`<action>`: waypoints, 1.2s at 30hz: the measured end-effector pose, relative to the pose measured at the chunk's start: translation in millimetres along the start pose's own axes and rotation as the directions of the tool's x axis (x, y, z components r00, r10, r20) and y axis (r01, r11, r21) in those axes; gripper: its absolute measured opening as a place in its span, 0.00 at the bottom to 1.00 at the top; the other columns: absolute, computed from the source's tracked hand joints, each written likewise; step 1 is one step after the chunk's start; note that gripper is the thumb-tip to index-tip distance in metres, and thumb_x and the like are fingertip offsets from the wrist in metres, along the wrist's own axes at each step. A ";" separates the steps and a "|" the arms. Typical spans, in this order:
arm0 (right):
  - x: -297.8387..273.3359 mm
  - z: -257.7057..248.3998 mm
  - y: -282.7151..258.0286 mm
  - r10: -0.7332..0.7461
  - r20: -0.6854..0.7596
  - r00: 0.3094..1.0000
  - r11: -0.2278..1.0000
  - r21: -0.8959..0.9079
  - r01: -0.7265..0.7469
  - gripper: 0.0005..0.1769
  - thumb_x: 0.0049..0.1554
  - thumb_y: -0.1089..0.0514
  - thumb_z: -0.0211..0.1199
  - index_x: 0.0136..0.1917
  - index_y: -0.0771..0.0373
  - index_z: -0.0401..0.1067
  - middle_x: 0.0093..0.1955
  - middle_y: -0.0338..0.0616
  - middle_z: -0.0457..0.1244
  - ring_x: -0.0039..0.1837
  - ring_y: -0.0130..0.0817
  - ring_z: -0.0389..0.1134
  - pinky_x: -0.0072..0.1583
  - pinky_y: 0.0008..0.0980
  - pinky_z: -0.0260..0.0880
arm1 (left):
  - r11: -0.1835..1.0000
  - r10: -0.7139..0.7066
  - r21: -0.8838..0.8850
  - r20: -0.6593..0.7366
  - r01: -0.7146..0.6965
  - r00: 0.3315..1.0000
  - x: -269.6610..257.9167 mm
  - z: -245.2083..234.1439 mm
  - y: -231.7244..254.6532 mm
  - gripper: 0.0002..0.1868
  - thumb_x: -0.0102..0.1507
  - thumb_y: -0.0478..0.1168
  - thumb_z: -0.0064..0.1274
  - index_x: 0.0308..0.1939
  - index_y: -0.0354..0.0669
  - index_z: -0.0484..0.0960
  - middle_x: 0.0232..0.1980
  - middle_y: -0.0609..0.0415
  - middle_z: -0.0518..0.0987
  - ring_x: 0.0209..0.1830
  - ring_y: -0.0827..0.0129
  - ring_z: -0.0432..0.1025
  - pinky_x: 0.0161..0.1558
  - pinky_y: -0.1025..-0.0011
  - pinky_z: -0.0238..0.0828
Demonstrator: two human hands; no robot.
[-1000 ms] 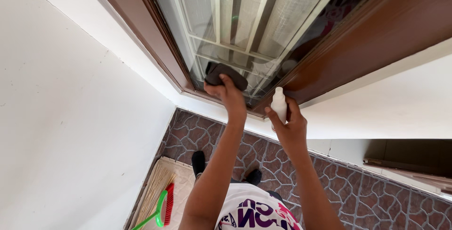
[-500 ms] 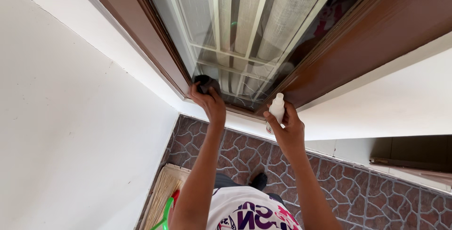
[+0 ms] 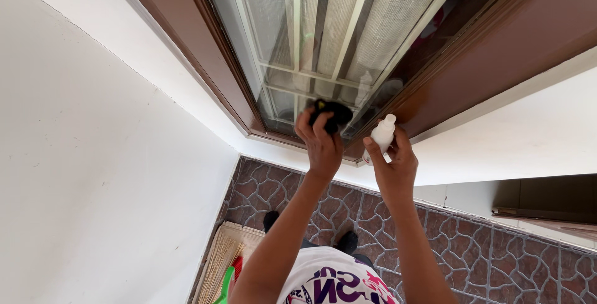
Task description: The person cleans a window with a grid pattern using a spray bottle and a black cloth. They repeatedly spray the cleaning solution onto the glass and wipe it down with the cloth, covering the entire surface area of the window.
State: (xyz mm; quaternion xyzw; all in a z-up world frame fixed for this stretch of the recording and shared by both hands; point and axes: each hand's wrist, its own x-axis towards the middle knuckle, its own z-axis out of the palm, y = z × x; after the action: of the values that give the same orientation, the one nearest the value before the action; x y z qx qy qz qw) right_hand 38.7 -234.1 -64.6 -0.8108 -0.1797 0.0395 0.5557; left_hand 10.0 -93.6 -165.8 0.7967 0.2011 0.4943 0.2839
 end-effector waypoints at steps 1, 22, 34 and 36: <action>0.6 -0.6 -1.2 -0.020 0.002 1.000 1.000 0.001 0.020 0.27 0.57 0.49 0.69 0.63 0.63 0.68 0.50 0.44 0.69 0.52 0.31 0.73 0.54 0.34 0.77 | 1.000 -0.027 -0.015 0.020 0.027 0.999 -10.5 3.5 -10.6 0.28 0.59 0.24 0.48 0.62 0.42 0.64 0.70 0.37 0.56 0.73 0.39 0.52 0.72 0.42 0.51; 4.0 3.2 2.1 -0.078 -0.021 0.997 0.992 0.094 0.080 0.26 0.57 0.54 0.71 0.63 0.65 0.66 0.51 0.44 0.68 0.54 0.29 0.72 0.55 0.31 0.76 | 0.990 0.140 0.003 0.067 -0.141 0.988 30.8 -16.8 23.8 0.27 0.54 0.25 0.56 0.57 0.42 0.72 0.68 0.39 0.57 0.71 0.39 0.51 0.72 0.42 0.46; 3.1 6.8 1.7 -0.097 -0.021 0.995 0.985 0.139 0.099 0.23 0.58 0.55 0.70 0.62 0.65 0.67 0.53 0.44 0.69 0.56 0.31 0.72 0.58 0.33 0.76 | 0.970 -0.205 0.111 -0.086 0.214 0.975 49.2 -60.6 -52.1 0.27 0.62 0.24 0.53 0.63 0.41 0.64 0.70 0.35 0.55 0.71 0.40 0.53 0.68 0.42 0.48; 3.3 9.4 2.3 -0.110 -0.033 0.993 0.978 0.172 0.114 0.25 0.58 0.55 0.69 0.63 0.65 0.65 0.55 0.44 0.68 0.58 0.31 0.71 0.60 0.33 0.76 | 0.988 -0.152 -0.050 -0.184 0.145 0.971 78.6 -63.7 -32.3 0.25 0.65 0.26 0.52 0.64 0.43 0.63 0.72 0.36 0.52 0.75 0.42 0.52 0.73 0.44 0.54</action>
State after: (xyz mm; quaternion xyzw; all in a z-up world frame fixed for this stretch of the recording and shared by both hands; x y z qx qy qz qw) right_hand 39.9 -225.4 -69.8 -0.7483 -0.2142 0.0143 0.6277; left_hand -14.9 -5.8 -111.6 0.7240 0.2771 0.5480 0.3144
